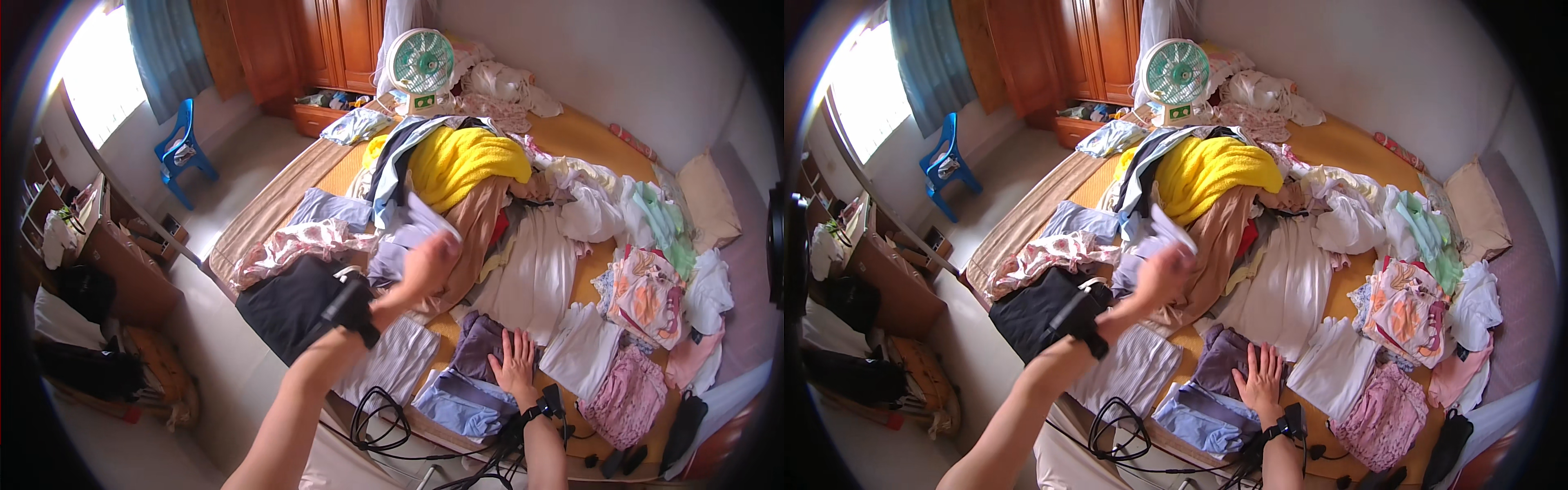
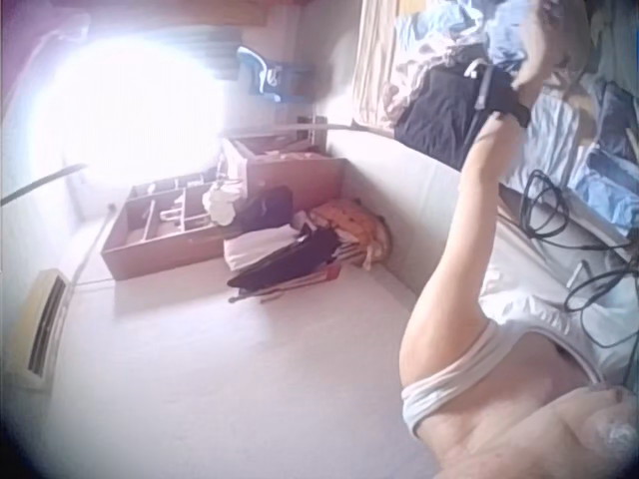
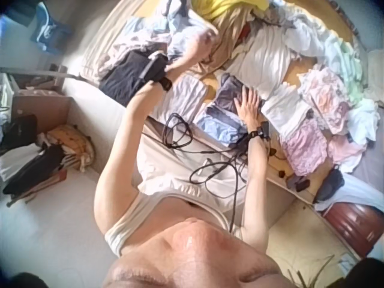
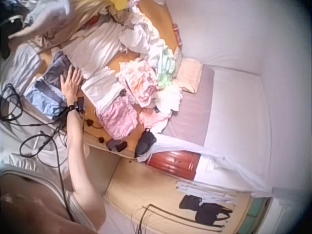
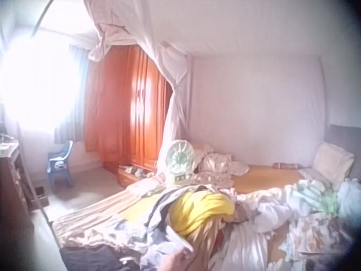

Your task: Folding various items of laundry including shirts and shorts on a bed.

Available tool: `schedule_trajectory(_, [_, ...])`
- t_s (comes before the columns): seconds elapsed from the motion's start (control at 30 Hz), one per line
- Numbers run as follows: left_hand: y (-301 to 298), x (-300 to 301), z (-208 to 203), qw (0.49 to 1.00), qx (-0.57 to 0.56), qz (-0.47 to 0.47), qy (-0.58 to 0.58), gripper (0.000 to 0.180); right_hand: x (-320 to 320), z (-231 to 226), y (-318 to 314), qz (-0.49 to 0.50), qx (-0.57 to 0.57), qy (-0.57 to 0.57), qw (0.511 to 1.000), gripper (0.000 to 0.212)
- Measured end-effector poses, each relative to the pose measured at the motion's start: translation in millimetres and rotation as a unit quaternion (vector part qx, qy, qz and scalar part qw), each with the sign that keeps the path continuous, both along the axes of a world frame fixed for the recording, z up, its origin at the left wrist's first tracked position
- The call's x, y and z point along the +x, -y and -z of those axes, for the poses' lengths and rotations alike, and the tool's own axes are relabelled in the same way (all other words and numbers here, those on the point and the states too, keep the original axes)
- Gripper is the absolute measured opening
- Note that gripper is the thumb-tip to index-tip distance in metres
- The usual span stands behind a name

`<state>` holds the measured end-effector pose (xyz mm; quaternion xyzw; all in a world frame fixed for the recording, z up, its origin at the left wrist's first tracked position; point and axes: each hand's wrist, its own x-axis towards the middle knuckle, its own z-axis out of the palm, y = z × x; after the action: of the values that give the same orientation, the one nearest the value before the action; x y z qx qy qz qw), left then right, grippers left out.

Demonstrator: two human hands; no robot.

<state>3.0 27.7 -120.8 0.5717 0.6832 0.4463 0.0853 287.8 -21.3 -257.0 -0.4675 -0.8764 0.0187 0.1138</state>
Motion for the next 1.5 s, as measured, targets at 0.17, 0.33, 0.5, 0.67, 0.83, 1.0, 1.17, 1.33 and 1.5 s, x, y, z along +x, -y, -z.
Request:
schedule_trajectory(0.17, [50,66,38,0.936,-0.194,0.285,-0.066,0.019,3,0,0,-0.002,-0.007,-0.018,1.0,0.069])
schedule_trajectory(0.33, [37,22,69,0.983,-0.074,0.152,-0.065,0.013,5,-7,-5,0.012,-0.045,-0.032,0.998,0.069])
schedule_trajectory(0.5, [8,-8,56,0.972,0.02,0.179,-0.154,0.006,0,-34,1,0.013,-0.043,-0.086,0.995,0.055])
schedule_trajectory(0.67, [4,22,78,0.924,-0.033,0.247,-0.289,0.028,-28,-45,2,0.042,-0.004,-0.243,0.969,0.031])
schedule_trajectory(0.83, [25,16,87,0.938,-0.073,0.185,-0.284,0.046,-55,-44,-7,0.083,-0.044,-0.25,0.964,0.033])
schedule_trajectory(1.0, [49,10,80,0.955,-0.077,0.147,-0.244,0.043,-75,-29,-33,0.083,0.029,-0.146,0.985,0.027])
schedule_trajectory(1.17, [62,-6,75,0.968,-0.205,0.058,-0.134,0.038,-87,-76,-57,0.207,-0.455,-0.56,0.661,0.028])
schedule_trajectory(1.33, [59,12,48,0.992,-0.095,0.063,-0.06,0.044,-88,-122,-56,0.017,-0.523,-0.691,0.499,0.029])
schedule_trajectory(1.5, [48,6,20,0.874,-0.269,0.247,0.32,0.058,-88,-204,-17,-0.037,-0.582,-0.669,0.46,0.031])
